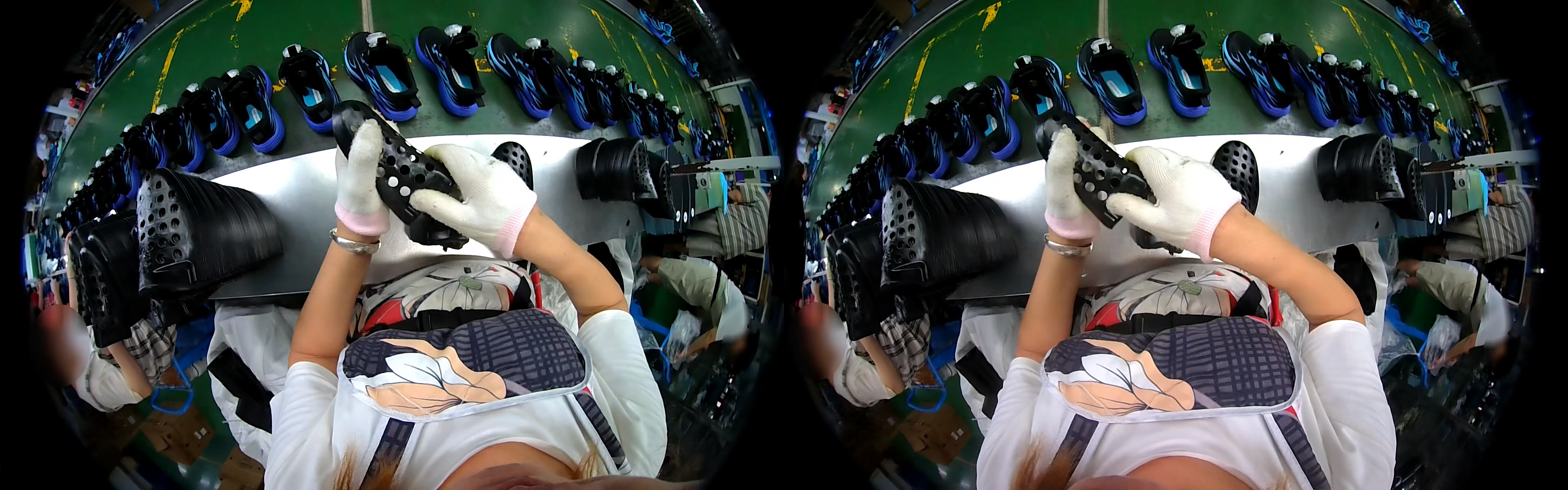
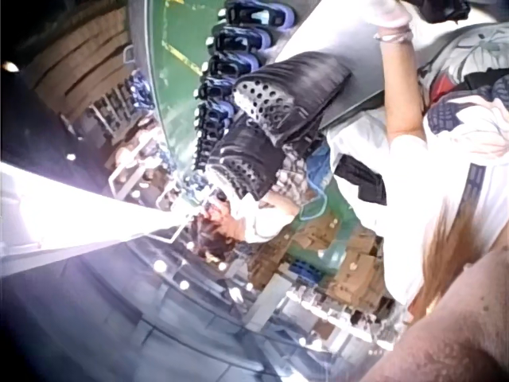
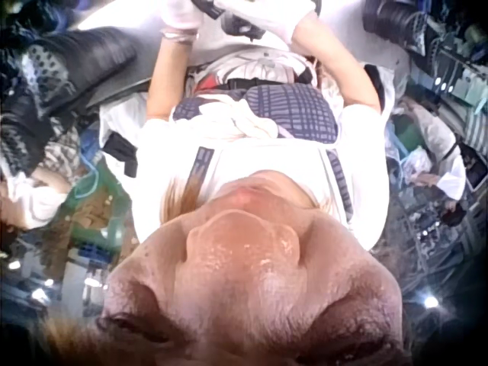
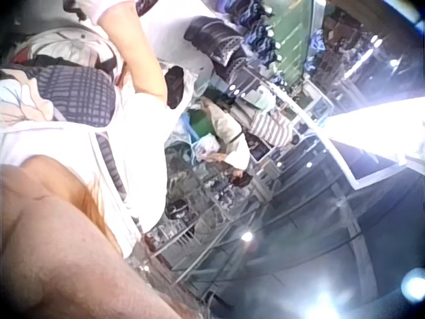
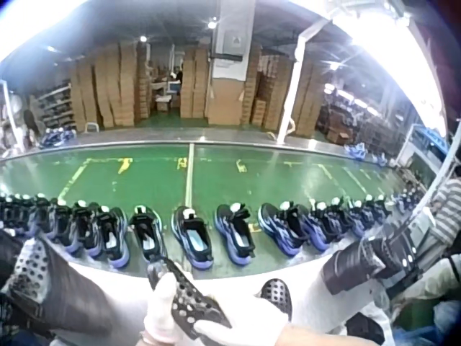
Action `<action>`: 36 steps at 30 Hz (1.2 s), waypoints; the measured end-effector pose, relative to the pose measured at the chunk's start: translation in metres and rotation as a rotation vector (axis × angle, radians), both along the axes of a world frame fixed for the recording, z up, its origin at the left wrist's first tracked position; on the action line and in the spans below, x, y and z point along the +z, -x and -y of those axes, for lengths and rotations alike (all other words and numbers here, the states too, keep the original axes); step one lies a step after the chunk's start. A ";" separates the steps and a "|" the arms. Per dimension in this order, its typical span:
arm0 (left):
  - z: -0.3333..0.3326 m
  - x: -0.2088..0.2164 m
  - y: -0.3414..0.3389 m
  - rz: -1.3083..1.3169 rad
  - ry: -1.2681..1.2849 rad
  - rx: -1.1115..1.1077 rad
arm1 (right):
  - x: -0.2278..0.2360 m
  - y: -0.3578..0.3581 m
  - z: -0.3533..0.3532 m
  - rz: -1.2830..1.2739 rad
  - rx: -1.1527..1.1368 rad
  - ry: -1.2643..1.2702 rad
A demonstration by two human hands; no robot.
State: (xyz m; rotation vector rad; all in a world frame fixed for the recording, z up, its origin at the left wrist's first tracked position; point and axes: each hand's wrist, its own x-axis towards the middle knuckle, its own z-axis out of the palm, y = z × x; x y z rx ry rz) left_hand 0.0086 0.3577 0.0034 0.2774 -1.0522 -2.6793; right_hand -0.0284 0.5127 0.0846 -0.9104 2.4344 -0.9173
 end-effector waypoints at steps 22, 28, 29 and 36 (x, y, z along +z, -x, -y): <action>0.023 -0.073 0.063 0.114 1.637 0.067 | -0.013 0.178 0.083 -0.226 0.201 -0.813; 0.024 -0.054 0.073 0.305 1.667 -0.115 | -0.049 0.158 0.124 -0.363 0.228 -0.852; 0.025 -0.053 0.077 0.368 1.662 -0.173 | -0.055 0.151 0.131 -0.366 0.202 -0.843; 0.039 -0.055 0.113 0.607 1.546 -0.514 | -0.086 0.155 0.145 -0.425 0.176 -0.760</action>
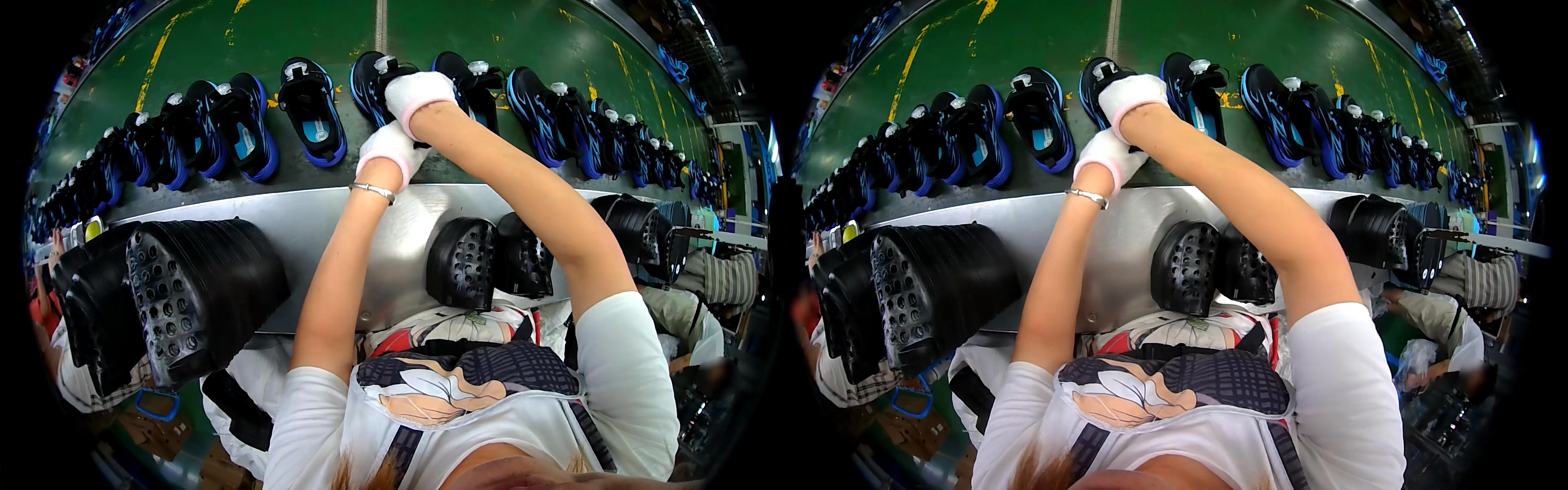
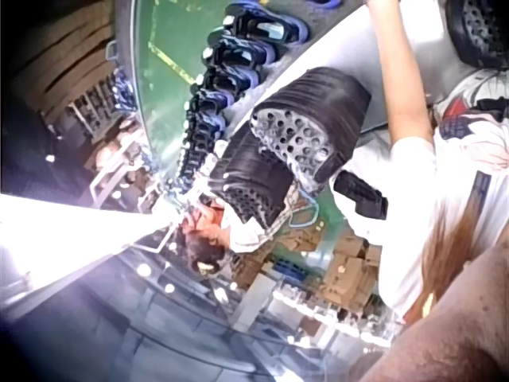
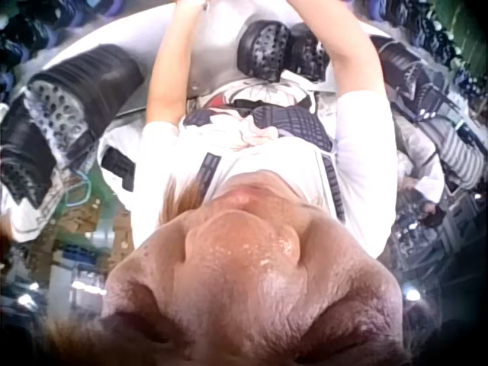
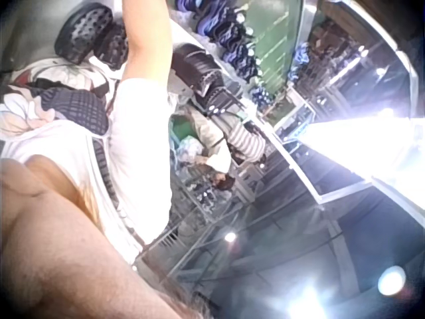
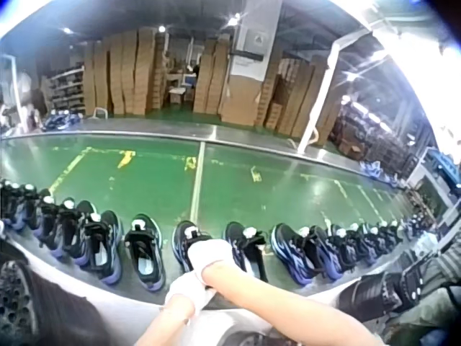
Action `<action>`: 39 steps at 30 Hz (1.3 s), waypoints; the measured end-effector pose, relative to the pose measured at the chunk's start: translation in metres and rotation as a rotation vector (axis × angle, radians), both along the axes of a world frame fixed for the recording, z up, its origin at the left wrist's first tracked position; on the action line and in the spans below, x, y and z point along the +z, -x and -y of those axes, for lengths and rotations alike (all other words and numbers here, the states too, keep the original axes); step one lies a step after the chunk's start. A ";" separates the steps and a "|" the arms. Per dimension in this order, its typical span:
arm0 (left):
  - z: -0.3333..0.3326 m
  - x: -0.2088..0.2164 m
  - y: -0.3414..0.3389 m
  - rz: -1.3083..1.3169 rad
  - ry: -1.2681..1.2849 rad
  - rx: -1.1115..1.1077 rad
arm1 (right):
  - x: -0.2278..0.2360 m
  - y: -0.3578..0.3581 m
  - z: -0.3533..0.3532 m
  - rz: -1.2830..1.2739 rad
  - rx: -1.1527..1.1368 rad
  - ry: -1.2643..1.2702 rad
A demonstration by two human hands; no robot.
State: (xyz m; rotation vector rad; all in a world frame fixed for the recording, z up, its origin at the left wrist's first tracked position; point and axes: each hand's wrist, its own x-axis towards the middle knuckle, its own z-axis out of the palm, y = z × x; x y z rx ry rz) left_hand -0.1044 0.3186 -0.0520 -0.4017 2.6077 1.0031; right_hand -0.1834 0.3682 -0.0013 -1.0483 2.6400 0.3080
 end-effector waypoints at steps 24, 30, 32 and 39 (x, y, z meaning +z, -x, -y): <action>0.015 0.002 0.007 0.135 0.044 -0.089 | 0.014 0.005 0.021 0.018 0.091 -0.107; 0.022 -0.005 0.006 -0.075 0.028 -0.043 | 0.028 0.004 -0.021 0.140 0.029 0.136; 0.030 -0.002 0.007 -0.137 0.119 -0.112 | 0.057 -0.011 -0.054 0.191 0.003 0.169; 0.040 0.018 -0.035 -0.232 0.570 -0.010 | 0.092 -0.079 -0.239 0.130 -0.094 0.656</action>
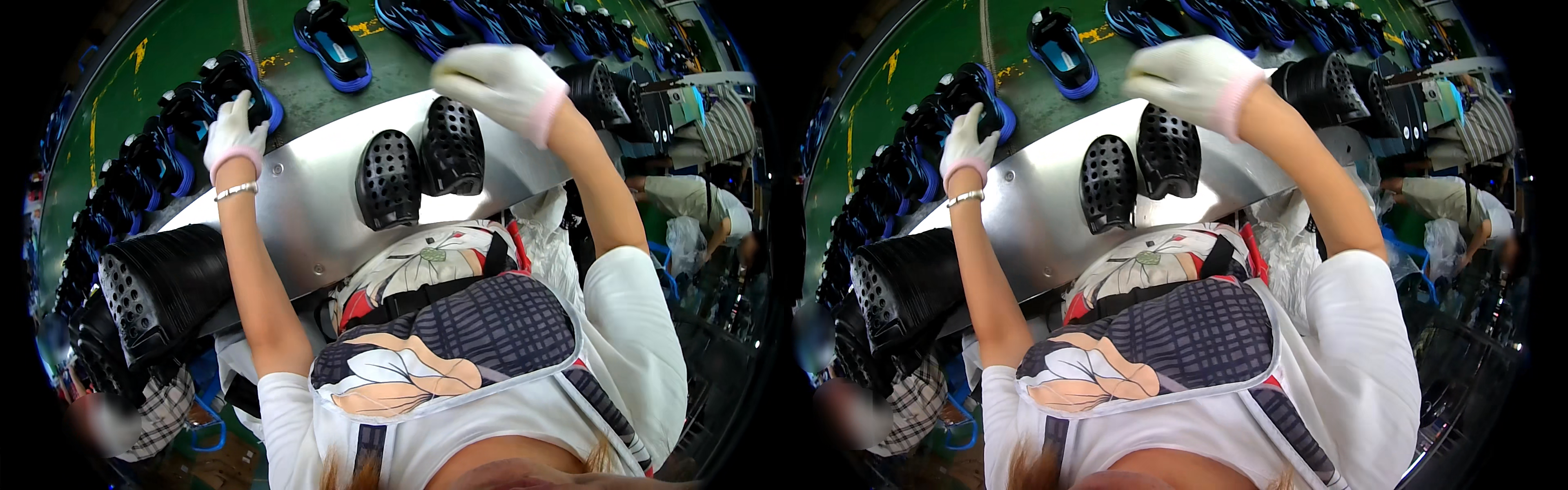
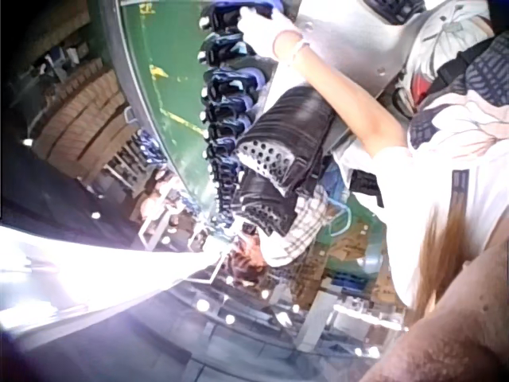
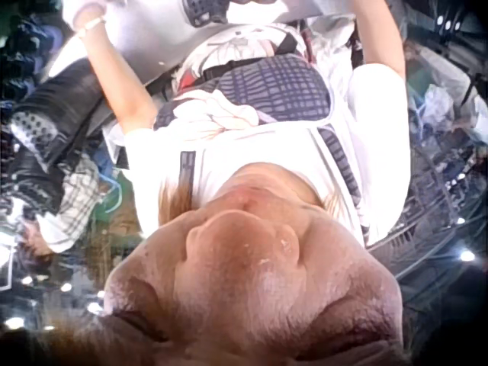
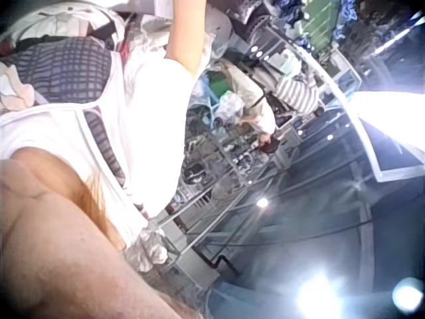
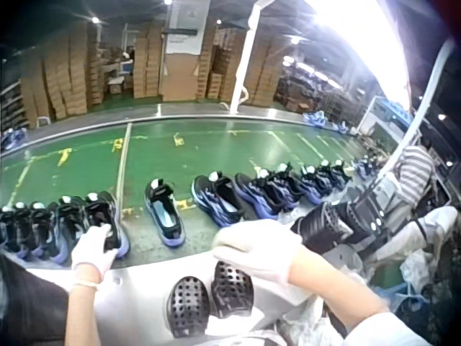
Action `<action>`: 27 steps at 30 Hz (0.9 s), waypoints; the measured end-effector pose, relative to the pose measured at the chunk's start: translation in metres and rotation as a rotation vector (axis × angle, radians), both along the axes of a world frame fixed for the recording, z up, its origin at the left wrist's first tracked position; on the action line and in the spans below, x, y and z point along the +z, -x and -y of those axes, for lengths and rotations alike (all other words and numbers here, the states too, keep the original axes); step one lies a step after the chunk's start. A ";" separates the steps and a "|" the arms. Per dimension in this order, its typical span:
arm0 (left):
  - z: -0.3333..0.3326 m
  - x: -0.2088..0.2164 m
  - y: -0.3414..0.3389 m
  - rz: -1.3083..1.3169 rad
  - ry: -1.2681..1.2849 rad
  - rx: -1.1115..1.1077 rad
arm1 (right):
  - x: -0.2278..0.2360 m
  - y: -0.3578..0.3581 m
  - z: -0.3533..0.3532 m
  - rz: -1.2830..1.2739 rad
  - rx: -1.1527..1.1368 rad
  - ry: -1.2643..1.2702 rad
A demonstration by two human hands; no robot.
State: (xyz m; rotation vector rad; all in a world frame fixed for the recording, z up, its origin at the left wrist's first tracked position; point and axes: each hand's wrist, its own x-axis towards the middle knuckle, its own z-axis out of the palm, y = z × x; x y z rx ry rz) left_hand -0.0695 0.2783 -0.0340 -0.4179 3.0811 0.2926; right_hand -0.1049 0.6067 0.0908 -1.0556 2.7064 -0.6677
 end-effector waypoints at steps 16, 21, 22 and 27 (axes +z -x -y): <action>-0.072 0.004 -0.062 -0.366 -0.221 -0.284 | -0.039 -0.085 -0.037 -0.078 -0.177 -0.032; -0.080 0.006 -0.063 -0.330 -0.360 -0.279 | -0.026 -0.088 -0.036 -0.008 -0.199 0.010; -0.081 0.006 -0.063 -0.331 -0.399 -0.276 | -0.020 -0.088 -0.035 0.035 -0.212 0.029; -0.106 0.052 -0.075 -0.088 -1.353 -0.189 | 0.008 -0.090 -0.015 0.012 -0.069 0.220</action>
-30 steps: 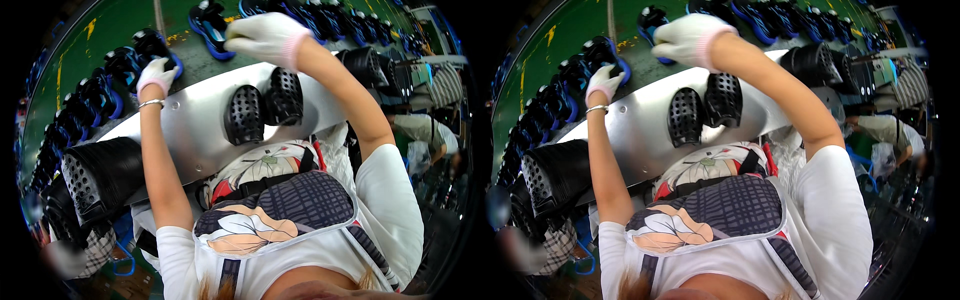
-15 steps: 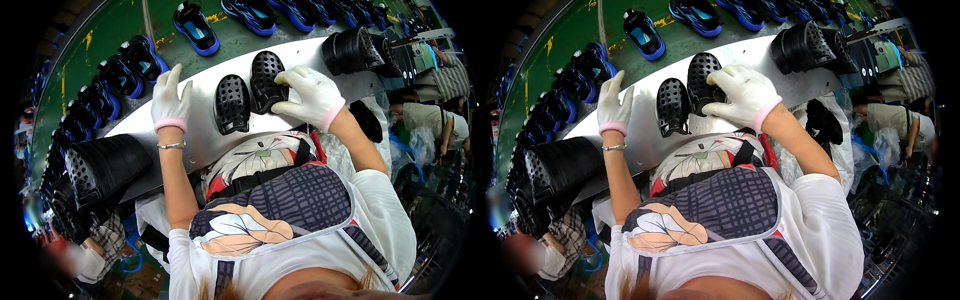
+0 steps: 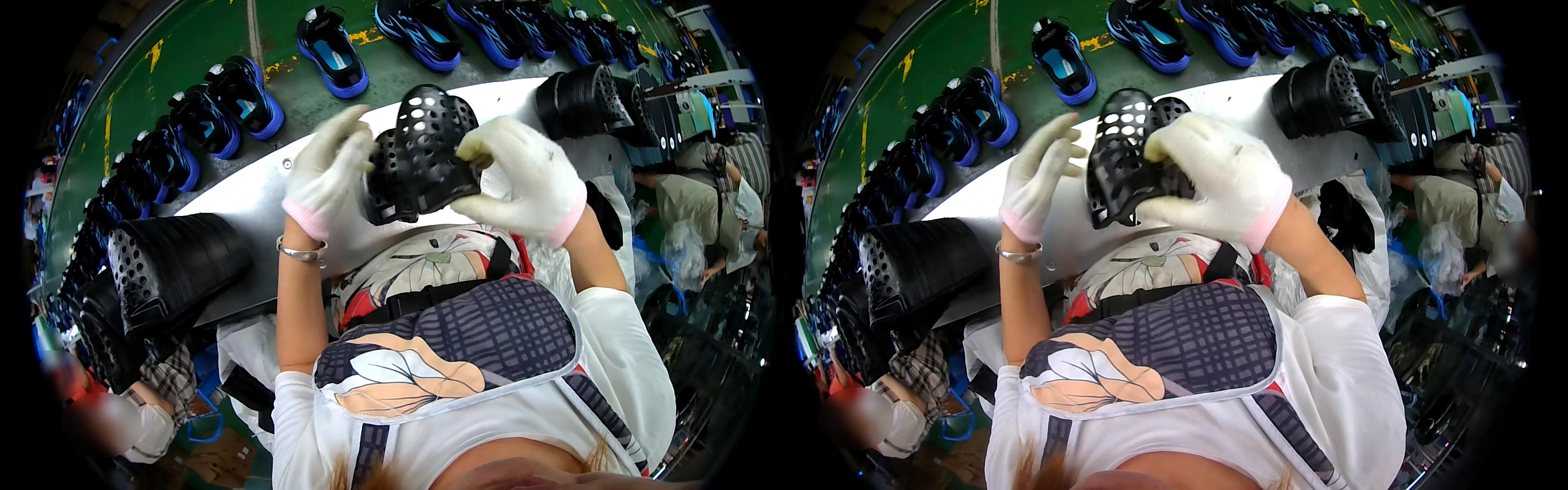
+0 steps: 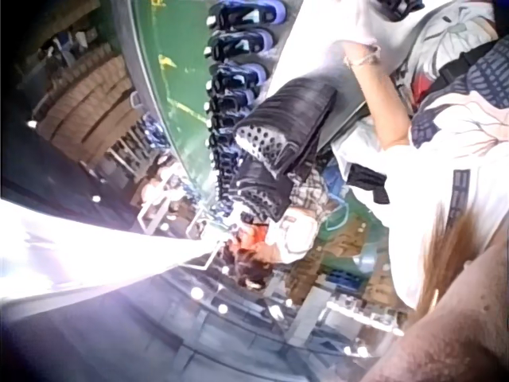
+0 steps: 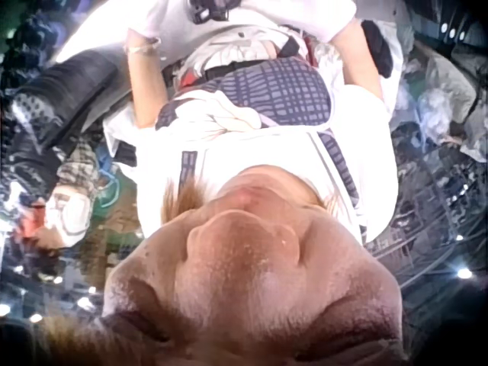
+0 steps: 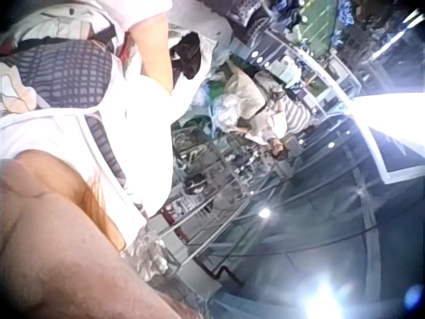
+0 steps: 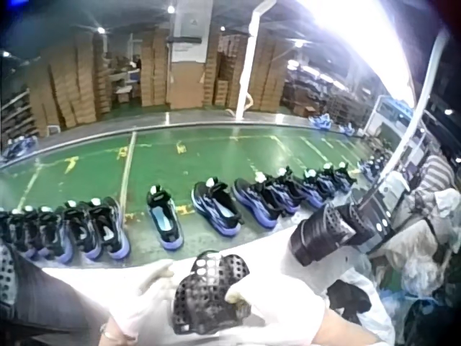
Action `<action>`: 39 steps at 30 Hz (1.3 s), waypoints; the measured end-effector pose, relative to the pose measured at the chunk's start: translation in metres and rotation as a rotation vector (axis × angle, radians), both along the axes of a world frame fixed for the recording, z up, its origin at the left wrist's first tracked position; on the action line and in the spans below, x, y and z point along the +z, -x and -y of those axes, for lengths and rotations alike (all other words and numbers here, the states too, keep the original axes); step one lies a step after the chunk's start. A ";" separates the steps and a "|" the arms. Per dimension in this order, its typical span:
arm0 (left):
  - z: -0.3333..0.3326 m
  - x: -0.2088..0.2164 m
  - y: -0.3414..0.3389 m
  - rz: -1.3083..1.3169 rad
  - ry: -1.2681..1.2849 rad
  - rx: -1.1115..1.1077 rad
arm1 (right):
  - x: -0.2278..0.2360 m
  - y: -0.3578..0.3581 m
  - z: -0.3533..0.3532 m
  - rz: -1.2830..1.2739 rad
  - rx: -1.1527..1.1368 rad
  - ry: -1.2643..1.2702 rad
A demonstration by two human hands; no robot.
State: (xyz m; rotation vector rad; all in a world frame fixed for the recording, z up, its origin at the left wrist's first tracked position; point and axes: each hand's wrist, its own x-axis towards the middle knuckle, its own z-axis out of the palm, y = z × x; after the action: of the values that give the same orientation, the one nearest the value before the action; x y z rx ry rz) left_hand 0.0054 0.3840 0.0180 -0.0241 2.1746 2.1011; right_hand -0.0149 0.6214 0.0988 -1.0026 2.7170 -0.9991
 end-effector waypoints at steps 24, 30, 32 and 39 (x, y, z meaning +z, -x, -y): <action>0.014 -0.033 0.021 0.040 -0.861 0.023 | -0.018 0.032 0.079 -0.178 -0.005 -0.233; 0.027 -0.038 0.043 0.150 -0.659 0.066 | -0.020 0.065 0.089 -0.135 -0.010 -0.374; 0.031 -0.049 0.051 -0.028 -0.137 0.142 | -0.021 0.084 0.094 -0.019 -0.060 -0.507; 0.031 -0.080 0.085 -0.356 0.670 0.191 | -0.025 0.158 0.111 0.338 -0.058 -0.585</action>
State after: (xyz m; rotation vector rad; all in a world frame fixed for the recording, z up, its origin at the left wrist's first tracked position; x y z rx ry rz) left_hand -0.0792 0.3534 -0.0618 0.0932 3.1036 1.4275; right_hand -0.1724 0.5108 0.0736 -0.5888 2.5142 -0.2924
